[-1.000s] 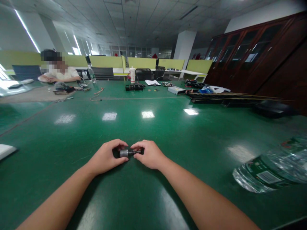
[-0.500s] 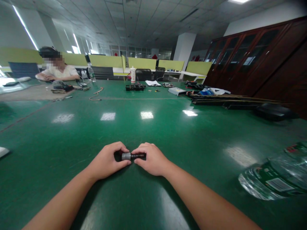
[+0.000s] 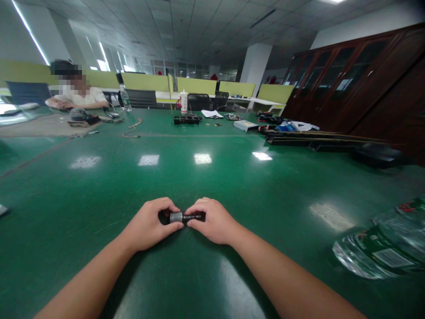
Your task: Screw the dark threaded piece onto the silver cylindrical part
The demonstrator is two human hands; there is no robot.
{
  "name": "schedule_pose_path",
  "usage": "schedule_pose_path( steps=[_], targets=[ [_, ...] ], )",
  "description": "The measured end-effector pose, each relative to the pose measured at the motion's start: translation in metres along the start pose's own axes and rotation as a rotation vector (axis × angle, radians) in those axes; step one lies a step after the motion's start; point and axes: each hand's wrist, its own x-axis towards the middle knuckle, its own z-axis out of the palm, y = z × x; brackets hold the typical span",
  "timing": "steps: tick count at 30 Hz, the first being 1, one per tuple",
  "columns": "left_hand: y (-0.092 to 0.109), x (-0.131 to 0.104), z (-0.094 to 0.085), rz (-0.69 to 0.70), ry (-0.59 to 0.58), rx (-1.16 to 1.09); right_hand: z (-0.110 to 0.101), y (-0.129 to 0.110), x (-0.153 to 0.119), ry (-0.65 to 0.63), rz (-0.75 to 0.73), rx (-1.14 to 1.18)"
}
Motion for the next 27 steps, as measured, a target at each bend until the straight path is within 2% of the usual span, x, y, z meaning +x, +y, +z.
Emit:
schedule_pose_path(
  steps=[27],
  targets=[
    [-0.0004, -0.0029, -0.0019, 0.021, 0.005, 0.041, -0.0046, -0.002, -0.001, 0.017, -0.013, -0.055]
  ],
)
